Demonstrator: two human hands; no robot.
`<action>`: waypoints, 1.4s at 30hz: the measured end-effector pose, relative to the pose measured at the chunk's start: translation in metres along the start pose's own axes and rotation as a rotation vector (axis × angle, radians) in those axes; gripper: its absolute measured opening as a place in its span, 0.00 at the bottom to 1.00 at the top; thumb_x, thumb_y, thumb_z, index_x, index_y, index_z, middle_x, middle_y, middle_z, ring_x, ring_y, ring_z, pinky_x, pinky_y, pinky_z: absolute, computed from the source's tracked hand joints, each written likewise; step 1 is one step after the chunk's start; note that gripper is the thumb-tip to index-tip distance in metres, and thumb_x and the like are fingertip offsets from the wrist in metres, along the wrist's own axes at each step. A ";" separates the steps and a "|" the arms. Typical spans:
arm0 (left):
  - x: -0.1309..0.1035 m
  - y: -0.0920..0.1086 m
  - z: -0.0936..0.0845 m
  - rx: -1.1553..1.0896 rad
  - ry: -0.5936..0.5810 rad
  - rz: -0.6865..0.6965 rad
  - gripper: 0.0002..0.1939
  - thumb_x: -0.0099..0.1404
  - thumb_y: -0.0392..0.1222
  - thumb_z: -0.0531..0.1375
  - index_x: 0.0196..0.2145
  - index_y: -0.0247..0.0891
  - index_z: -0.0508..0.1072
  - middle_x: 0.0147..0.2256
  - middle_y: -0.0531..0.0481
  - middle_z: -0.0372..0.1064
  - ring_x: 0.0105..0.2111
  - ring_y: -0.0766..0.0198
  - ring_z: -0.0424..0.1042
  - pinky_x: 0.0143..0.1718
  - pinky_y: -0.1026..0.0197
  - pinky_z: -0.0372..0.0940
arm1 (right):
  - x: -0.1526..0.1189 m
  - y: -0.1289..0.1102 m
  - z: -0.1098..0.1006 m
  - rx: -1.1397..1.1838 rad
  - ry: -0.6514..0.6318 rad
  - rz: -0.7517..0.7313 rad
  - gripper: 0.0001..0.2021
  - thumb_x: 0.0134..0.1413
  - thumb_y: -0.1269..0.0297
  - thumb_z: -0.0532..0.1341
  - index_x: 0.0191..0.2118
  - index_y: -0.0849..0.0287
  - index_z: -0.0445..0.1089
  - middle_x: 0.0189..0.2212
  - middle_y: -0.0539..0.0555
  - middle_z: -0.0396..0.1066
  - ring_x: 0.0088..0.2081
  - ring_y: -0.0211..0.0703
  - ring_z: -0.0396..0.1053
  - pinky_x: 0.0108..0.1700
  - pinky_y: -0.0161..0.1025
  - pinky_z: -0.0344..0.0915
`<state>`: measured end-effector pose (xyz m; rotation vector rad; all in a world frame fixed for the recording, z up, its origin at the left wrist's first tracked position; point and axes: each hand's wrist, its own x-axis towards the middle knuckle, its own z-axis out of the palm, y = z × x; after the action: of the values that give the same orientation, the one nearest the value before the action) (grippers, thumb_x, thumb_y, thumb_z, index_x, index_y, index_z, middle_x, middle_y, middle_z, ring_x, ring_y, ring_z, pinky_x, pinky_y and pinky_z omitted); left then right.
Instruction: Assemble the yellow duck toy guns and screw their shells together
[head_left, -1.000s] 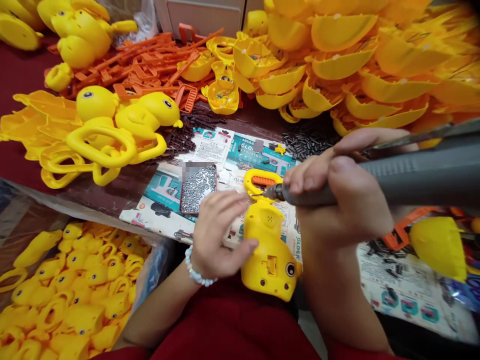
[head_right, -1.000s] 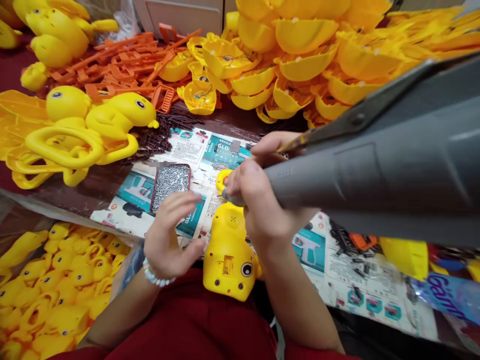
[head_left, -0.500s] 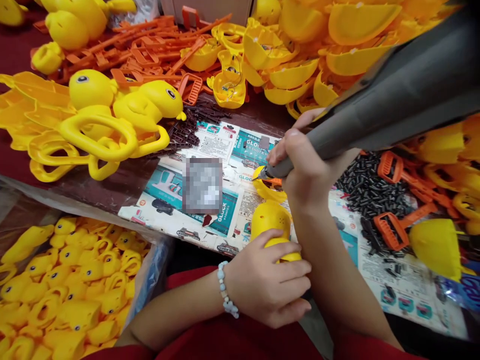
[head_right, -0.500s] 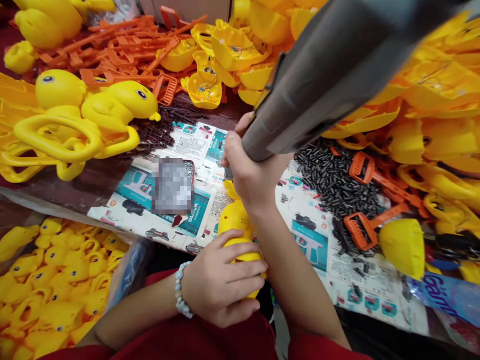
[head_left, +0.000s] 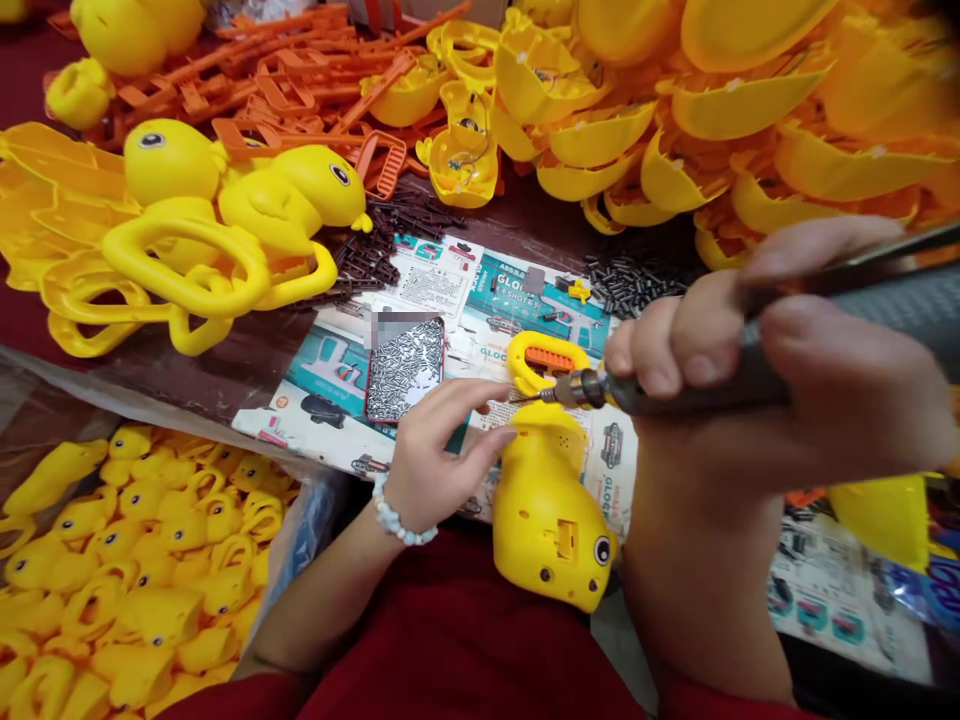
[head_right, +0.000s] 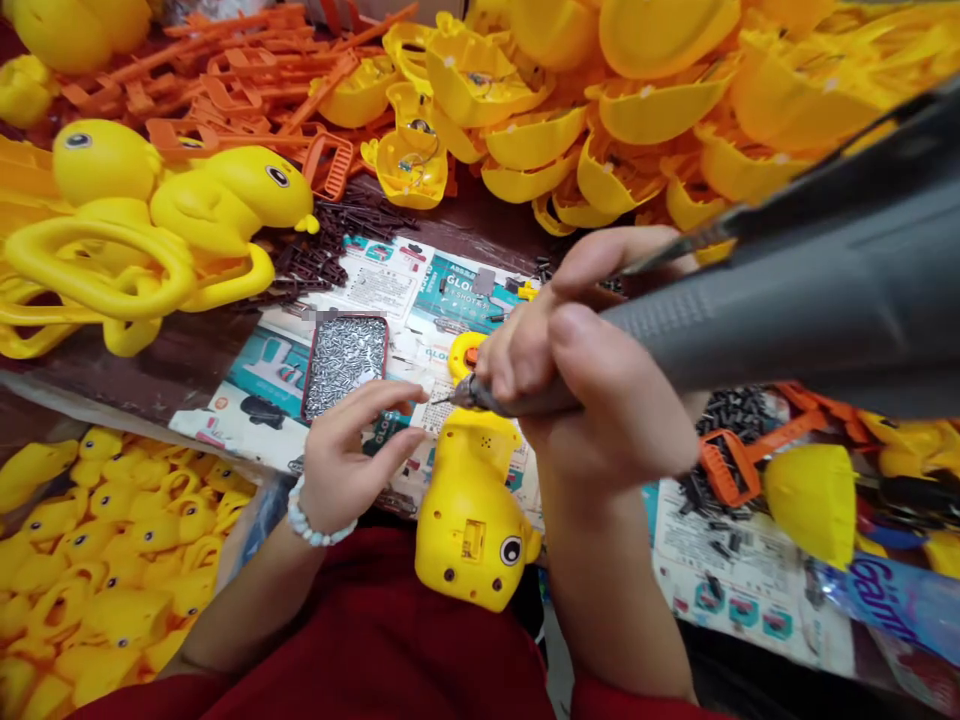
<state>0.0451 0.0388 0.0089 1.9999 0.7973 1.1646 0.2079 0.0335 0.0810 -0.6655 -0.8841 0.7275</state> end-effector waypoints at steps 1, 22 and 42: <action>0.003 -0.001 -0.001 -0.058 -0.062 -0.013 0.10 0.61 0.35 0.62 0.42 0.34 0.74 0.40 0.45 0.76 0.36 0.65 0.74 0.41 0.63 0.70 | -0.001 -0.004 -0.004 0.010 -0.070 0.032 0.07 0.39 0.69 0.64 0.28 0.58 0.66 0.12 0.42 0.58 0.12 0.32 0.54 0.14 0.36 0.57; -0.001 0.007 0.000 -0.471 -0.080 -0.405 0.04 0.60 0.36 0.62 0.29 0.34 0.76 0.29 0.46 0.76 0.29 0.65 0.75 0.32 0.66 0.72 | -0.028 -0.043 -0.005 -0.107 -0.351 0.164 0.11 0.46 0.58 0.68 0.25 0.51 0.65 0.12 0.42 0.49 0.12 0.32 0.52 0.14 0.33 0.57; -0.004 -0.004 0.000 -0.075 -0.116 0.077 0.03 0.60 0.33 0.64 0.29 0.33 0.74 0.27 0.48 0.72 0.29 0.67 0.71 0.32 0.67 0.67 | -0.037 -0.050 0.003 -0.112 -0.269 0.165 0.11 0.44 0.49 0.66 0.30 0.48 0.69 0.13 0.45 0.55 0.13 0.37 0.54 0.15 0.40 0.57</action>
<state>0.0422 0.0379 0.0041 2.0312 0.6142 1.0937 0.2026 -0.0240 0.1043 -0.7576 -1.1320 0.9358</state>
